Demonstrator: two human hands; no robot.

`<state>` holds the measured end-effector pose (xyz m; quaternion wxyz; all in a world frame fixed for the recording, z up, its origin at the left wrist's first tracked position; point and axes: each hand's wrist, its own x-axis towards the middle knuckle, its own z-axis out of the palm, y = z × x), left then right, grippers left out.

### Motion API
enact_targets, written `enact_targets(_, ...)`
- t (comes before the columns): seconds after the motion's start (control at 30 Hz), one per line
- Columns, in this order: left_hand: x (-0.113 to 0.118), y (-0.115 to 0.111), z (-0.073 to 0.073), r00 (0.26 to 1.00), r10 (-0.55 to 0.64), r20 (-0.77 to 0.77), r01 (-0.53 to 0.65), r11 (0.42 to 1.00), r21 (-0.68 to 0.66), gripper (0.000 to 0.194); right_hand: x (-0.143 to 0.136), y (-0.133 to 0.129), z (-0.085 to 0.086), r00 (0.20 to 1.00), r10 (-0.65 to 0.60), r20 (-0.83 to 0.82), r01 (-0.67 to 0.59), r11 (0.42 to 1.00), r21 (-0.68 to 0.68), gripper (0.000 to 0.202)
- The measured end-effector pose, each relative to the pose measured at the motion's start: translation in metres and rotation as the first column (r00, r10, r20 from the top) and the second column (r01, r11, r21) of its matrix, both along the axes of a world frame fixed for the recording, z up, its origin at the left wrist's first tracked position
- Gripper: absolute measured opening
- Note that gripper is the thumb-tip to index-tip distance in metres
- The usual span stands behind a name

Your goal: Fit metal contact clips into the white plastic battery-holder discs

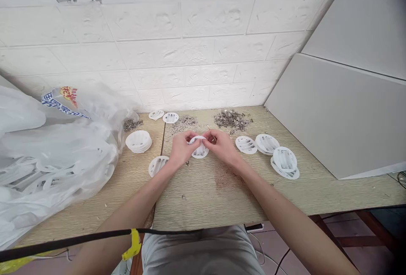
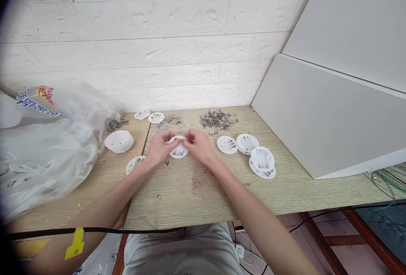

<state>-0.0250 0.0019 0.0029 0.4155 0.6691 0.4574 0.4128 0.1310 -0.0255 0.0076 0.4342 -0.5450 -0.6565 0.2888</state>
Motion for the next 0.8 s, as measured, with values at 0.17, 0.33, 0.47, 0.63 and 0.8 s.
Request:
enact_targets(0.17,0.001,-0.002,0.001,0.998,-0.009,-0.057,0.010,0.999,0.030,0.014,-0.001,0.000,-0.004,0.997,-0.038,0.068,0.036,0.999,0.027,0.006)
enact_targets(0.33,0.000,-0.002,0.002,0.991,-0.036,-0.126,0.037,0.999,0.007,0.015,-0.001,0.001,-0.003,0.990,-0.032,0.136,0.036,0.999,-0.027,0.006)
enact_targets(0.47,-0.003,-0.002,0.008,0.964,-0.065,-0.258,0.066,0.998,-0.007,0.016,0.004,0.000,0.002,0.991,0.063,0.120,-0.047,0.990,-0.131,0.008)
enact_targets(0.63,-0.007,-0.002,0.014,0.932,-0.079,-0.355,0.068,0.997,-0.043,0.013,0.009,-0.003,0.006,0.985,0.146,0.089,-0.120,0.962,-0.246,0.011)
enact_targets(0.8,-0.008,-0.002,0.014,0.939,-0.165,-0.303,0.110,0.976,-0.188,0.015,0.009,-0.004,0.004,0.992,0.112,-0.064,-0.123,0.969,-0.215,0.023)
